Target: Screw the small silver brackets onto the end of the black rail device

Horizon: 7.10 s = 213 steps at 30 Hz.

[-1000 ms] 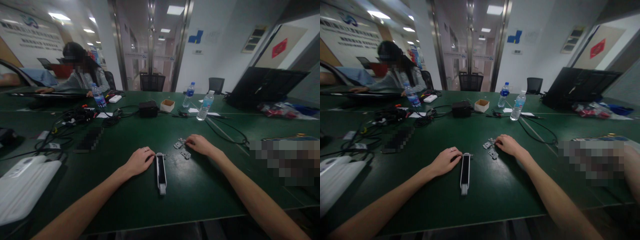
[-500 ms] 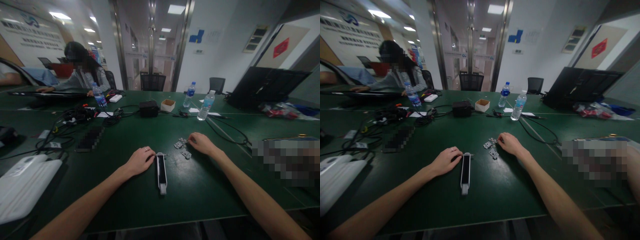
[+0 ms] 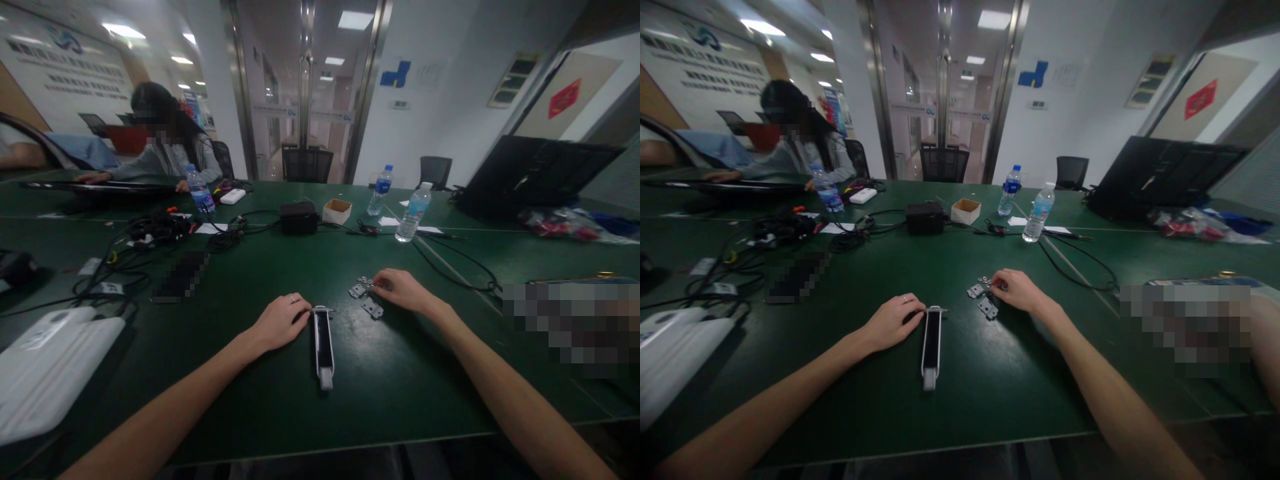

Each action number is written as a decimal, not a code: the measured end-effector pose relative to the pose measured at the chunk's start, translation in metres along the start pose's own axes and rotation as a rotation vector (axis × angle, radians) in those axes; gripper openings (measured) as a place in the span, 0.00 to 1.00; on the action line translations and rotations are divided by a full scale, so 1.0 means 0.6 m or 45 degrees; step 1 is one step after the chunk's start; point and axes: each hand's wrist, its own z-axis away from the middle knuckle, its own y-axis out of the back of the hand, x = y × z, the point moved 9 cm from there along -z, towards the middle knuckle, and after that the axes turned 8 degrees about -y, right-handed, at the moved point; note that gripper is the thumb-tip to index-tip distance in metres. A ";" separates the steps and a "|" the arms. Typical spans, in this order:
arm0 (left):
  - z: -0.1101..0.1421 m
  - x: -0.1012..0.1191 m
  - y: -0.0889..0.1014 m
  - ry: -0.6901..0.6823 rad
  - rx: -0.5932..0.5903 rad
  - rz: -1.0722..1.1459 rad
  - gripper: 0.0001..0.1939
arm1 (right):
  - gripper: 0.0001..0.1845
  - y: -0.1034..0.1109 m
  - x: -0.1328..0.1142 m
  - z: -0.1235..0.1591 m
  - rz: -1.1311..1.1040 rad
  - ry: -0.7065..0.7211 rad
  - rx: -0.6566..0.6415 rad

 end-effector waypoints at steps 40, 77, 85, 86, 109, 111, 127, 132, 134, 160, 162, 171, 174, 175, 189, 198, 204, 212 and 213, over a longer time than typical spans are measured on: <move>-0.002 0.002 0.001 0.031 -0.023 -0.029 0.13 | 0.02 -0.028 -0.182 0.037 -0.478 0.153 -0.021; -0.001 0.007 -0.010 -0.064 -0.029 -0.111 0.11 | 0.06 -0.009 -0.189 0.044 -0.340 0.415 0.041; 0.000 0.010 -0.006 -0.062 -0.016 -0.057 0.11 | 0.08 0.025 -0.043 0.013 0.081 0.098 0.066; 0.000 0.010 -0.006 -0.062 -0.016 -0.057 0.11 | 0.08 0.018 -0.031 0.011 0.088 0.078 0.012; -0.001 0.010 -0.006 -0.084 0.012 -0.079 0.11 | 0.04 -0.008 -0.170 0.040 -0.290 0.304 -0.030; -0.001 0.009 -0.008 -0.081 0.002 -0.080 0.11 | 0.04 -0.016 -0.183 0.044 -0.331 0.327 -0.068; -0.002 0.012 -0.008 -0.113 0.016 -0.122 0.11 | 0.03 -0.032 -0.192 0.043 -0.386 0.339 -0.024; -0.001 0.008 -0.009 -0.093 0.011 -0.106 0.11 | 0.05 -0.034 -0.201 0.047 -0.369 0.350 0.019; -0.001 0.009 -0.008 -0.093 0.004 -0.092 0.11 | 0.06 -0.030 -0.201 0.047 -0.341 0.385 0.028; -0.001 0.012 -0.003 -0.062 -0.012 -0.057 0.12 | 0.07 -0.022 -0.002 -0.005 0.114 -0.085 -0.068; -0.001 0.012 -0.004 -0.055 -0.020 -0.054 0.12 | 0.06 -0.022 -0.004 -0.004 0.097 -0.126 -0.108; -0.002 0.012 -0.004 -0.047 -0.032 -0.052 0.11 | 0.04 0.006 -0.036 0.004 0.003 -0.094 0.031; -0.001 0.012 -0.005 -0.049 -0.036 -0.049 0.11 | 0.02 0.010 -0.074 0.014 -0.171 0.002 0.078; -0.001 0.011 -0.005 -0.050 -0.033 -0.053 0.11 | 0.01 0.007 -0.091 0.019 -0.230 0.058 0.074; -0.003 0.012 -0.007 -0.091 -0.012 -0.107 0.10 | 0.01 -0.030 -0.175 0.040 -0.532 0.245 -0.089; -0.001 0.006 -0.009 -0.074 -0.003 -0.068 0.11 | 0.03 -0.034 -0.181 0.041 -0.538 0.249 -0.112; -0.002 0.010 -0.006 -0.061 -0.011 -0.076 0.11 | 0.03 -0.040 -0.187 0.044 -0.515 0.305 -0.014; -0.002 0.009 -0.006 -0.085 0.009 -0.067 0.11 | 0.05 -0.006 -0.185 0.049 -0.374 0.445 0.117; -0.002 0.010 -0.006 -0.090 0.011 -0.064 0.11 | 0.05 0.002 -0.176 0.047 -0.331 0.433 0.161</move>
